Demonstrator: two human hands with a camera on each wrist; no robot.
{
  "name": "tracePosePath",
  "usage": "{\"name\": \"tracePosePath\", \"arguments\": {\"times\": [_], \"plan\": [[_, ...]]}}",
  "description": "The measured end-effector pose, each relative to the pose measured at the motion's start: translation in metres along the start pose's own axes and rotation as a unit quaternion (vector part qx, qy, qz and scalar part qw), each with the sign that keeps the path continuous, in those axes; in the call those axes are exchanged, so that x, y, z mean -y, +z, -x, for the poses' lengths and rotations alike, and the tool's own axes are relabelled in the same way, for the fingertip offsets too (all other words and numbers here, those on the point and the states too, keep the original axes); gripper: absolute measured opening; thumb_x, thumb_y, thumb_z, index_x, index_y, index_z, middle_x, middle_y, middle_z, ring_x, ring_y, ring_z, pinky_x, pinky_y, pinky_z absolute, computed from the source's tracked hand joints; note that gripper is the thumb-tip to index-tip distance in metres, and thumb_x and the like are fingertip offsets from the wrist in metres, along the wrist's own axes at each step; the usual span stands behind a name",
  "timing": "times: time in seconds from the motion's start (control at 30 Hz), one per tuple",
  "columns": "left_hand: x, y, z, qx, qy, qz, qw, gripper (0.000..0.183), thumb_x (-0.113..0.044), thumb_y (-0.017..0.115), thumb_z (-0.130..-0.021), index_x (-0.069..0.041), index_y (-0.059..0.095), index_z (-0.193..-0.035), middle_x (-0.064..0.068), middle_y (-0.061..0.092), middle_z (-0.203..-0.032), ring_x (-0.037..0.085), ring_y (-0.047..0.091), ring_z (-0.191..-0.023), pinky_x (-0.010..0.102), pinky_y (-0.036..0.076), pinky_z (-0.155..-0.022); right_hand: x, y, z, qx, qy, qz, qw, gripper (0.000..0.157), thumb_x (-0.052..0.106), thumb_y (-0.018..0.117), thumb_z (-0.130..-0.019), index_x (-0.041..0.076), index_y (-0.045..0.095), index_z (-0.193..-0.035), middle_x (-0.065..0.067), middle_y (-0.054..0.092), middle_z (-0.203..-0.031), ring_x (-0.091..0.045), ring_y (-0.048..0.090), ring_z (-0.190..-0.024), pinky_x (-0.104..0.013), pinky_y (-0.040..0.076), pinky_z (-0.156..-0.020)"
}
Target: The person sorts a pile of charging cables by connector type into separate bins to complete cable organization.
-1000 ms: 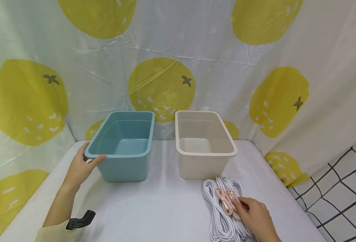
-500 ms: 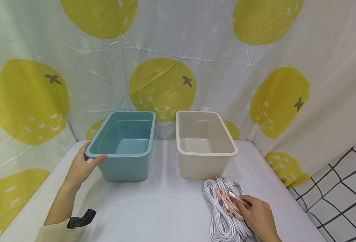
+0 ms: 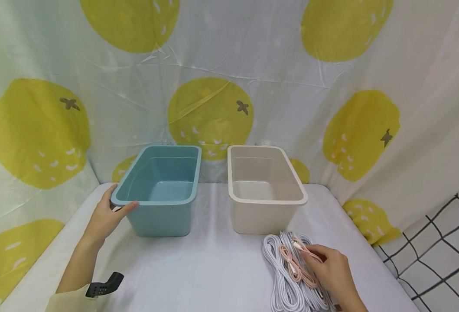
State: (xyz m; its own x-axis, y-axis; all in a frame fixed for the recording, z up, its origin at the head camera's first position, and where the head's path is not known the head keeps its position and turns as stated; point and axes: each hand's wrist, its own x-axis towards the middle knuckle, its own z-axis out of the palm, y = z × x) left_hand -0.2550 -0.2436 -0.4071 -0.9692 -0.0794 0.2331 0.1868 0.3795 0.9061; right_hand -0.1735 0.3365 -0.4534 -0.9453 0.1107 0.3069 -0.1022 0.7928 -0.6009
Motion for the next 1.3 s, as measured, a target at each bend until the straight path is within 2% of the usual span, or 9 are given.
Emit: {"name": "tracePosePath", "arguments": {"times": [0.17, 0.3, 0.5, 0.63, 0.83, 1.03, 1.3], "plan": [[0.001, 0.0, 0.0, -0.004, -0.003, -0.004, 1.0, 0.109, -0.045, 0.079, -0.092, -0.009, 0.008, -0.166, 0.021, 0.027, -0.165, 0.042, 0.029, -0.149, 0.062, 0.035, -0.112, 0.012, -0.003, -0.006, -0.001, -0.009, -0.013, 1.0, 0.033, 0.034, 0.083, -0.09, 0.007, 0.08, -0.109, -0.004, 0.077, -0.099, -0.005, 0.067, -0.087, -0.025, 0.055, -0.07], [0.0, 0.0, 0.0, -0.004, -0.004, -0.009, 0.9999, 0.109, -0.045, 0.079, -0.092, -0.01, 0.008, -0.167, 0.021, 0.028, -0.164, 0.042, 0.029, -0.148, 0.063, 0.035, -0.112, 0.023, -0.004, -0.011, -0.017, -0.03, -0.017, 0.999, 0.026, 0.03, 0.085, -0.089, 0.01, 0.081, -0.105, -0.002, 0.077, -0.097, -0.002, 0.065, -0.086, -0.021, 0.053, -0.069], [0.0, 0.0, 0.001, -0.004, 0.002, -0.006, 1.0, 0.107, -0.044, 0.079, -0.092, -0.009, 0.01, -0.166, 0.022, 0.029, -0.163, 0.042, 0.03, -0.148, 0.063, 0.036, -0.111, 0.043, -0.003, -0.022, -0.022, -0.068, -0.062, 0.996, 0.016, 0.02, 0.085, -0.089, 0.012, 0.081, -0.102, 0.0, 0.077, -0.093, -0.002, 0.064, -0.082, -0.016, 0.05, -0.067], [0.002, 0.0, 0.002, 0.0, -0.001, -0.004, 1.0, 0.108, -0.044, 0.079, -0.092, -0.009, 0.008, -0.166, 0.021, 0.027, -0.164, 0.042, 0.027, -0.149, 0.062, 0.035, -0.112, 0.057, -0.001, -0.028, -0.018, -0.082, -0.087, 0.993, 0.013, 0.016, 0.084, -0.089, 0.01, 0.08, -0.101, 0.001, 0.075, -0.089, -0.005, 0.063, -0.075, -0.02, 0.051, -0.062], [0.002, 0.001, 0.0, -0.006, 0.004, -0.009, 0.9999, 0.106, -0.046, 0.079, -0.092, -0.01, 0.012, -0.166, 0.021, 0.031, -0.162, 0.043, 0.029, -0.148, 0.064, 0.036, -0.111, 0.076, 0.003, -0.04, -0.012, -0.105, -0.111, 0.988, 0.013, 0.01, 0.082, -0.089, 0.006, 0.079, -0.101, 0.002, 0.073, -0.082, -0.009, 0.059, -0.065, -0.025, 0.049, -0.053], [0.004, 0.002, 0.0, 0.002, 0.004, -0.01, 0.9999, 0.106, -0.046, 0.079, -0.092, -0.01, 0.012, -0.166, 0.022, 0.033, -0.161, 0.042, 0.031, -0.148, 0.063, 0.036, -0.111, 0.094, 0.005, -0.05, -0.003, -0.125, -0.144, 0.982, 0.013, 0.01, 0.082, -0.09, 0.005, 0.079, -0.102, 0.0, 0.074, -0.085, -0.009, 0.06, -0.066, -0.023, 0.05, -0.055], [0.004, 0.0, -0.002, -0.006, 0.009, -0.014, 0.9998, 0.105, -0.045, 0.081, -0.091, -0.009, 0.016, -0.165, 0.021, 0.034, -0.161, 0.042, 0.031, -0.148, 0.064, 0.035, -0.111, 0.124, 0.011, -0.068, 0.009, -0.149, -0.179, 0.972, 0.017, 0.01, 0.082, -0.09, 0.001, 0.079, -0.104, -0.007, 0.075, -0.092, -0.007, 0.064, -0.075, -0.019, 0.053, -0.061]]}}
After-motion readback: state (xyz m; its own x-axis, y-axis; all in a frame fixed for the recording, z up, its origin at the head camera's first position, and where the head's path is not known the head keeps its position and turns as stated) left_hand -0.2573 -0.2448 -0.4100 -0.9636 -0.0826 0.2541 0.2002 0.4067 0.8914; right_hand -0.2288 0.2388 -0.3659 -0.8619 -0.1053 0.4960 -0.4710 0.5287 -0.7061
